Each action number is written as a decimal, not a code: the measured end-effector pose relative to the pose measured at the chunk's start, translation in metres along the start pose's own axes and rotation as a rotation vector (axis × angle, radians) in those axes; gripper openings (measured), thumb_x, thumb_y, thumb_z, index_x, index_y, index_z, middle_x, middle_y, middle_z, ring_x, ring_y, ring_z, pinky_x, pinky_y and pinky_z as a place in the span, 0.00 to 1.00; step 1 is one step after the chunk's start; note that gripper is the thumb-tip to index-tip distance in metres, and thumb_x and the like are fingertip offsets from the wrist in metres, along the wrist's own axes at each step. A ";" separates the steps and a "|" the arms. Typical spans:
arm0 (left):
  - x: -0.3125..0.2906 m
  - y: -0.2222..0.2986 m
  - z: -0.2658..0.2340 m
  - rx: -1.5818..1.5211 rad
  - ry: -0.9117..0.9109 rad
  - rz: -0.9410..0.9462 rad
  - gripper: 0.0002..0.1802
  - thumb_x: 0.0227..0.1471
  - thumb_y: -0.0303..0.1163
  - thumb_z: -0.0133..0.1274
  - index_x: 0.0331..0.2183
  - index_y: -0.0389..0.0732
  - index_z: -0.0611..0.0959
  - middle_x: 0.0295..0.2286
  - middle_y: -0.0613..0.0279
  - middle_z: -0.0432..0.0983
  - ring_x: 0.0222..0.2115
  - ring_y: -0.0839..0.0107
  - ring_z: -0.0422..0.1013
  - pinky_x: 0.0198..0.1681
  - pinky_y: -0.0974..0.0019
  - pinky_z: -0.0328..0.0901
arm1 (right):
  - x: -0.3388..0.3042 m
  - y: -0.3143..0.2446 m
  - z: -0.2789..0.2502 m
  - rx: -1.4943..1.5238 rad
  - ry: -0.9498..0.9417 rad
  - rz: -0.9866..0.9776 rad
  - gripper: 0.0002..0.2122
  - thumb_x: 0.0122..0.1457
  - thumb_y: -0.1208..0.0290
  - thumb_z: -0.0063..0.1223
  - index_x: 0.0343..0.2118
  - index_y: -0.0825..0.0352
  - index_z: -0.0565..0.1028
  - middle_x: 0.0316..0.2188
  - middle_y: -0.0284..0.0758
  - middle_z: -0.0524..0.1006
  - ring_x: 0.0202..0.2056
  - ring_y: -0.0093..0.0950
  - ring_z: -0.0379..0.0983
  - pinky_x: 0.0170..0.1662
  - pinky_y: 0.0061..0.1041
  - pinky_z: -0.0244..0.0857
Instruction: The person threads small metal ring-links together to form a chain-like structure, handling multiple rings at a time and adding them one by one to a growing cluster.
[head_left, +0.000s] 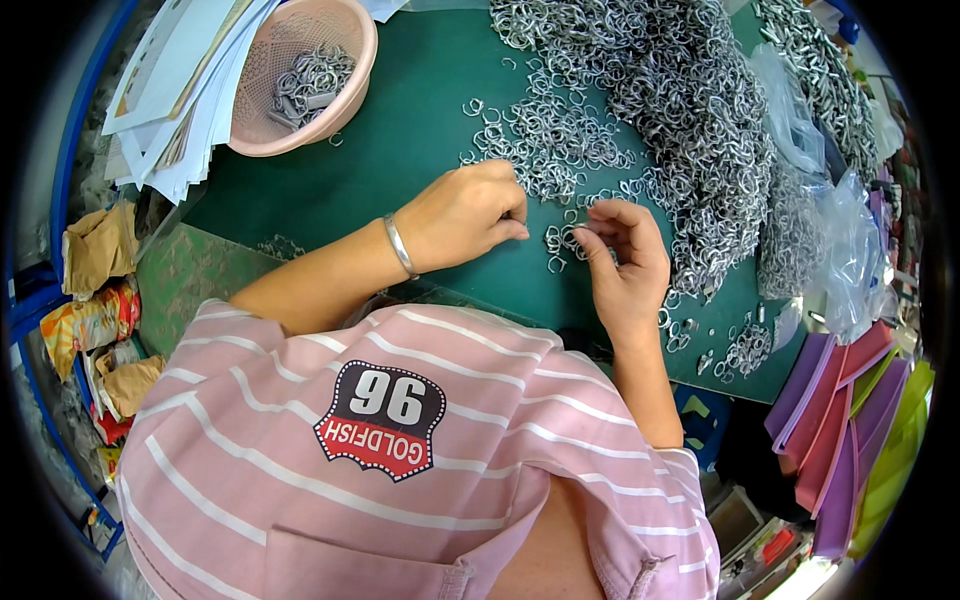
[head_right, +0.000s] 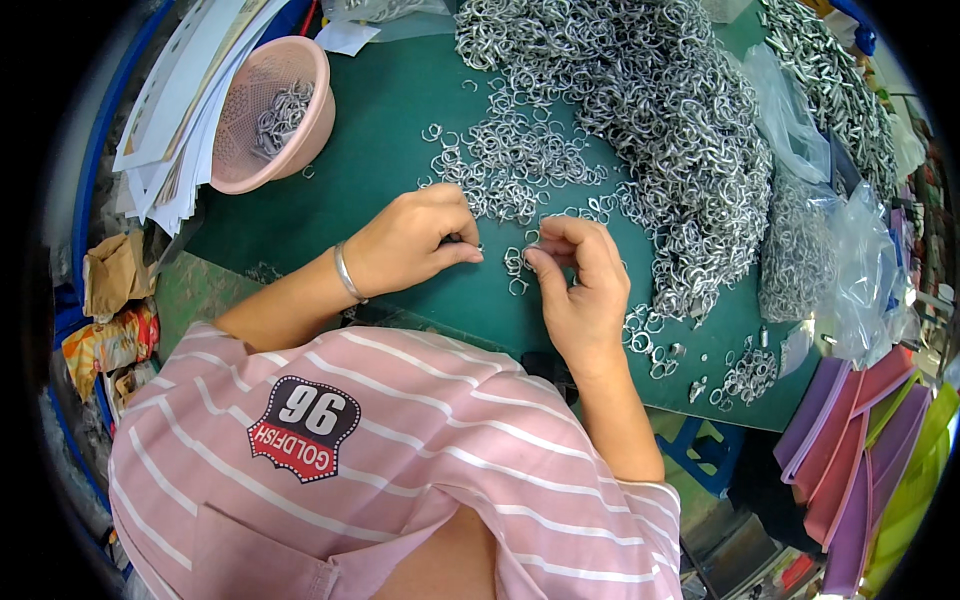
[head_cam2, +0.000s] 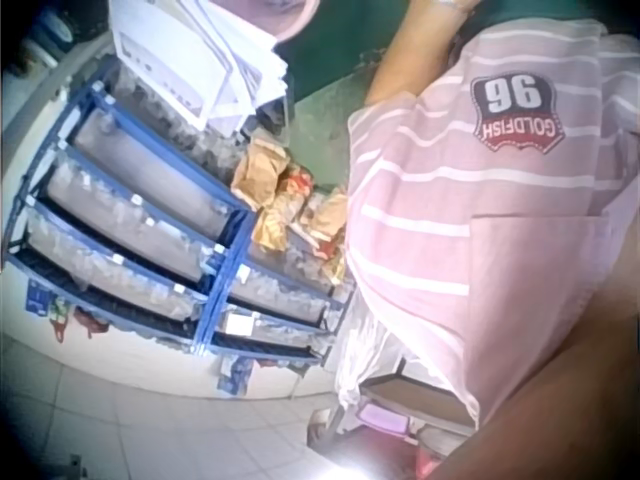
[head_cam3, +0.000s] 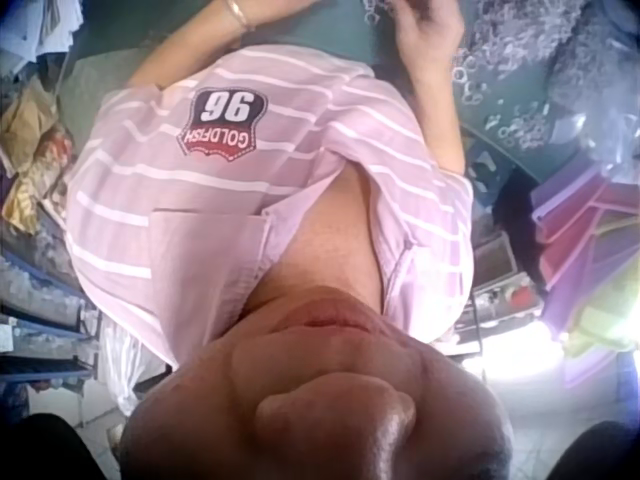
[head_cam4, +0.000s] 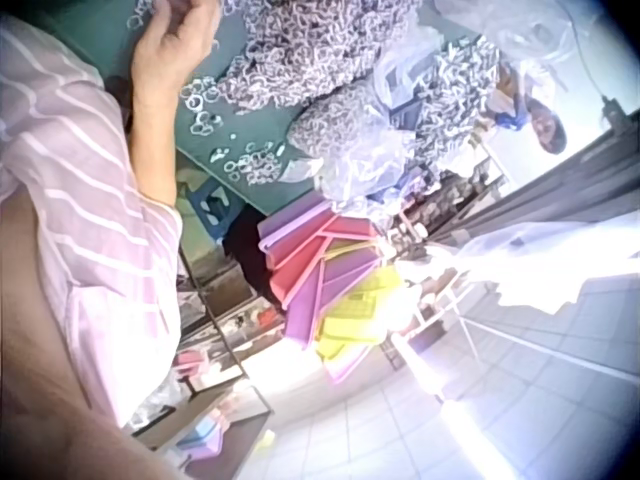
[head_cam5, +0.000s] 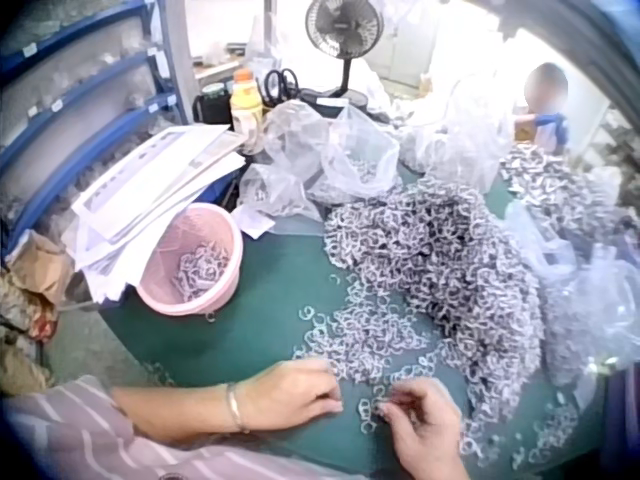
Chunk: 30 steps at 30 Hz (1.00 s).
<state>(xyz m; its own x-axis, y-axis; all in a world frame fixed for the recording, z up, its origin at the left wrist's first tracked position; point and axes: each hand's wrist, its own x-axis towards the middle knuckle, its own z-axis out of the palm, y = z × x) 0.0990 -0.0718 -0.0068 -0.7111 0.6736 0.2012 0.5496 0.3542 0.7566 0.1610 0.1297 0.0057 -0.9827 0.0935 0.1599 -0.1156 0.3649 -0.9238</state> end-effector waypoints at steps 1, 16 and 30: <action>0.001 0.002 0.000 -0.053 -0.009 -0.043 0.07 0.39 0.26 0.61 0.24 0.37 0.79 0.24 0.60 0.70 0.25 0.67 0.69 0.28 0.67 0.65 | 0.000 -0.001 0.001 0.000 -0.020 0.007 0.14 0.46 0.88 0.56 0.37 0.71 0.71 0.32 0.36 0.73 0.32 0.24 0.74 0.35 0.18 0.70; 0.008 0.017 0.000 -0.789 0.109 -0.392 0.05 0.46 0.27 0.58 0.28 0.37 0.79 0.25 0.68 0.74 0.22 0.82 0.65 0.24 0.79 0.59 | 0.000 -0.005 -0.001 -0.298 -0.104 -0.165 0.08 0.47 0.82 0.57 0.32 0.69 0.74 0.28 0.37 0.76 0.30 0.29 0.72 0.34 0.25 0.67; 0.005 0.009 -0.016 -1.074 0.045 -0.556 0.07 0.48 0.28 0.51 0.31 0.36 0.77 0.25 0.62 0.71 0.23 0.80 0.64 0.18 0.79 0.57 | -0.006 -0.001 0.003 0.190 -0.124 0.186 0.11 0.46 0.85 0.58 0.32 0.68 0.71 0.28 0.30 0.73 0.29 0.20 0.71 0.34 0.17 0.65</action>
<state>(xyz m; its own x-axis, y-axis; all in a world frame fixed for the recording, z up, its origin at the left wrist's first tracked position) 0.0938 -0.0754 0.0110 -0.7611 0.5697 -0.3101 -0.4650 -0.1458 0.8732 0.1661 0.1261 0.0044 -0.9984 0.0246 -0.0510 0.0545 0.1711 -0.9838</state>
